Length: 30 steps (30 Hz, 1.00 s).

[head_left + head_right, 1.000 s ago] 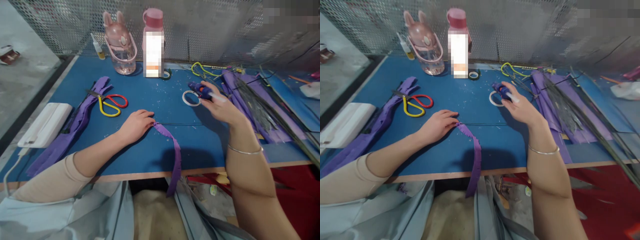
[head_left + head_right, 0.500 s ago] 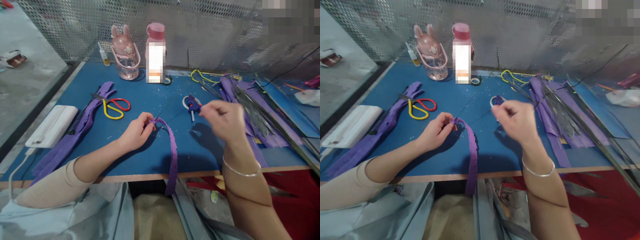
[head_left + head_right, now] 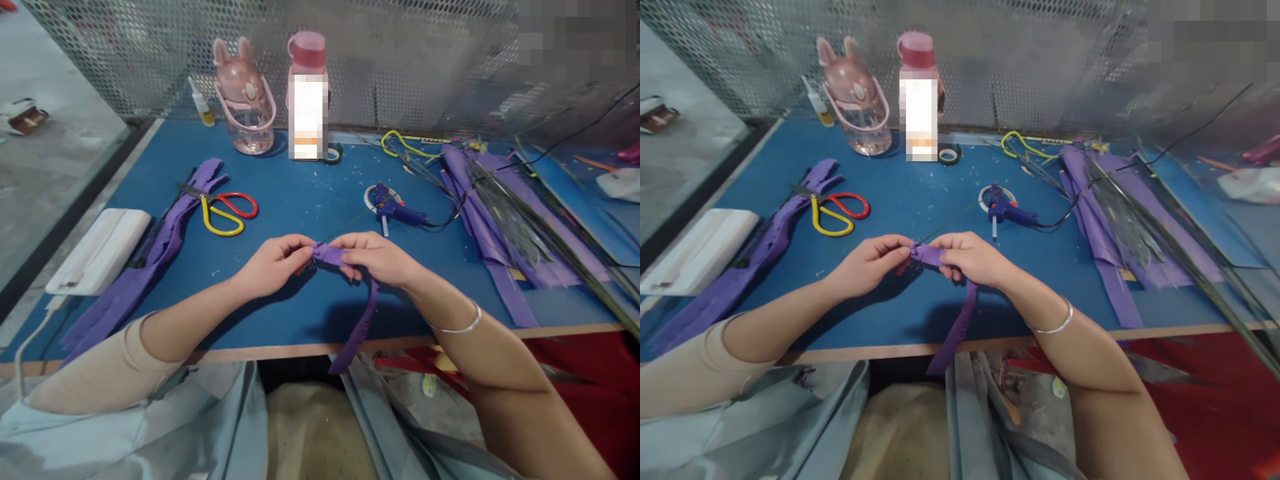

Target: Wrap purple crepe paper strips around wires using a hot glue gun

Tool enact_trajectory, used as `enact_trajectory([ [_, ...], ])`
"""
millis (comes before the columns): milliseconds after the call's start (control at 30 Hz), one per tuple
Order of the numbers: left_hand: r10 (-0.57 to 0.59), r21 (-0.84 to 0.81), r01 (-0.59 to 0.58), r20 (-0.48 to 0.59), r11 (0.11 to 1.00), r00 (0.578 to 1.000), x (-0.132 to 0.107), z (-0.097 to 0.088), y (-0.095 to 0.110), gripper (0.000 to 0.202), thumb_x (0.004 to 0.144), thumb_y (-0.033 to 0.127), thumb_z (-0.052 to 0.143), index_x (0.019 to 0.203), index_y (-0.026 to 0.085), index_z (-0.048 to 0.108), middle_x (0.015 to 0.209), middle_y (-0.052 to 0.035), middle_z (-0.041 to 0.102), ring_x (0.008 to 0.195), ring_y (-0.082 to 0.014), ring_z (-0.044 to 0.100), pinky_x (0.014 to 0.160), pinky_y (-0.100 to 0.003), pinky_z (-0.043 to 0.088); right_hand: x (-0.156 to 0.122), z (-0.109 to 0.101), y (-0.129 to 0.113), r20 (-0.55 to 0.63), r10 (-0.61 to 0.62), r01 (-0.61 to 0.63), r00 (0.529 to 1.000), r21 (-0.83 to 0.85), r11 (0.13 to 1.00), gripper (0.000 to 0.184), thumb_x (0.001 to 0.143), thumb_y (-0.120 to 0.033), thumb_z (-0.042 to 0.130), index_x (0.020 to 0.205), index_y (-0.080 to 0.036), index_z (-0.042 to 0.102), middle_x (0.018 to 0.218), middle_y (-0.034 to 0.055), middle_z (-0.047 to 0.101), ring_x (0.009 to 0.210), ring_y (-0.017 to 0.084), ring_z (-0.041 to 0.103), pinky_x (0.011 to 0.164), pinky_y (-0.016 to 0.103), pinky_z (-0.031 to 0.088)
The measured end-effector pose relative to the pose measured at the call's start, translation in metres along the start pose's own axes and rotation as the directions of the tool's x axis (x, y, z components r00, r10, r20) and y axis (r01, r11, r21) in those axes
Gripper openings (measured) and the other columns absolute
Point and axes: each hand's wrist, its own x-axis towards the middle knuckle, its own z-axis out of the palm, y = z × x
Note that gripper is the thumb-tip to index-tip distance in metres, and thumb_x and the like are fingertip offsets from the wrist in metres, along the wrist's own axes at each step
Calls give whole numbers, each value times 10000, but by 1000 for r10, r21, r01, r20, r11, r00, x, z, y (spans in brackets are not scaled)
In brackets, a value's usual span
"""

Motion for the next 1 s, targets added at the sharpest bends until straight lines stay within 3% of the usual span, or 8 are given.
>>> enact_trajectory([
  [167,57,-1,-57,-62,998,996,-1,2,-3,260,841,375,618,952,145,669,675,2,605,584,-100,533,554,-221,434,0,4,-2,4,16,-16,1000,107,994,267,721,-235,536,927,-122,662,463,-82,421,398,52,282,419,216,187],
  [333,82,38,-77,-156,996,984,-5,7,-1,236,830,356,645,920,146,704,650,-11,645,569,-112,570,540,-222,456,-3,5,0,-65,-15,19,998,52,998,220,726,-231,547,876,-120,662,487,-68,437,429,59,302,438,229,206],
  [467,201,241,-147,-214,959,956,-7,8,0,185,833,300,622,898,157,719,699,-20,665,577,-106,557,538,-222,433,-3,3,1,-70,-26,23,997,-39,999,161,737,-232,536,781,-131,654,500,-53,445,447,67,327,453,239,238],
  [567,197,304,-138,-172,943,965,-7,7,2,158,814,236,584,885,161,703,692,4,638,547,-90,481,520,-221,380,-3,4,-1,-69,-22,19,997,-47,999,169,733,-223,520,778,-141,660,510,-54,438,449,65,316,446,234,221],
  [667,85,159,-76,-56,984,995,-6,4,4,216,815,198,492,919,168,679,691,17,598,577,-95,464,535,-222,370,-3,5,-3,-83,7,-9,997,-22,1000,232,718,-216,516,864,-137,679,492,-68,412,437,60,294,436,226,190],
  [767,-3,11,2,52,1000,999,-5,4,6,243,856,280,458,939,167,656,632,27,509,551,-93,412,501,-219,333,-4,5,-3,-84,12,-15,996,-30,999,246,706,-208,514,855,-125,692,488,-62,433,433,57,305,432,222,196],
  [867,-23,22,21,85,1000,996,-5,5,7,247,846,392,541,846,157,619,596,41,443,530,-80,364,482,-213,293,-4,3,-1,-54,-24,22,998,-43,999,290,724,-194,507,926,-131,705,481,-65,452,431,59,319,425,217,206],
  [1000,-55,6,55,110,998,992,-5,8,5,187,831,344,535,790,165,572,554,61,400,490,-68,333,462,-205,267,-4,2,-2,-37,-60,58,998,-56,997,266,741,-202,530,932,-124,697,513,-62,480,446,56,337,431,215,217],
])
